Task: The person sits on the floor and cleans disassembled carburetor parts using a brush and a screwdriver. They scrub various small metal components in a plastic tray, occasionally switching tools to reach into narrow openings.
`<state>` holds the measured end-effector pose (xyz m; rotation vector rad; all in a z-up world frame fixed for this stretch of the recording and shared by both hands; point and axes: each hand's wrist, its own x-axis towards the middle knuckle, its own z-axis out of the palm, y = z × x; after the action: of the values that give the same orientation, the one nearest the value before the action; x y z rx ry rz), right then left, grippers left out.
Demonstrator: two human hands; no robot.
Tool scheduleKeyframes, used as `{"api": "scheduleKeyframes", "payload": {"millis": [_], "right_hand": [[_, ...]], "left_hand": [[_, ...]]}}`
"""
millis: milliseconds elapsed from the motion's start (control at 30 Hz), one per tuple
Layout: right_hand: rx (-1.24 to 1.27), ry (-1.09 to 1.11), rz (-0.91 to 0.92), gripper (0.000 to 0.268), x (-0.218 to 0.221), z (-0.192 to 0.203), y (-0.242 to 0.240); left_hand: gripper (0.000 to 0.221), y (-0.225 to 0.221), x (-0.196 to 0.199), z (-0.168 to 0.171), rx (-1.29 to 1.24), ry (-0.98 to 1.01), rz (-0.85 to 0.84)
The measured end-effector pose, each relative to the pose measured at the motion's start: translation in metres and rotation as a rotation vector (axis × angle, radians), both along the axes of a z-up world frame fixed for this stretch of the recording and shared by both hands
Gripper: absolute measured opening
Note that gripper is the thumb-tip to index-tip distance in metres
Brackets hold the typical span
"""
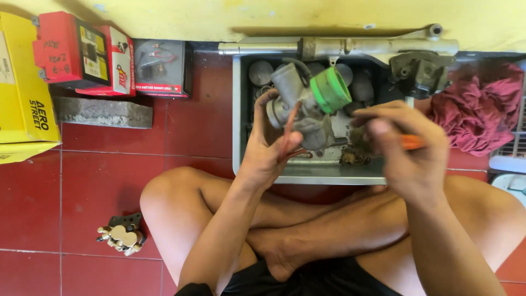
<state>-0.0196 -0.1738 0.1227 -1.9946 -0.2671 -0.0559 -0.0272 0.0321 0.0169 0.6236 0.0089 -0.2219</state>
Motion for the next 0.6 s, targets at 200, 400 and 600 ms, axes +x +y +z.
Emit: {"api": "scheduleKeyframes", "payload": {"millis": [200,400,600], "right_hand": [[0.514,-0.203,-0.374,0.073,0.012,-0.033,-0.034],[0.596,-0.062,-0.382,0.052,-0.009,-0.041,-0.066],[-0.117,-0.426,0.091,0.019,-0.017,-0.011,-0.008]], "left_hand": [[0.079,-0.003,0.009,0.016,0.241,-0.075,0.005],[0.076,-0.004,0.004,0.024,1.039,-0.34,0.158],[0.073,-0.019,-0.004,0.031,1.115,-0.309,0.206]]}}
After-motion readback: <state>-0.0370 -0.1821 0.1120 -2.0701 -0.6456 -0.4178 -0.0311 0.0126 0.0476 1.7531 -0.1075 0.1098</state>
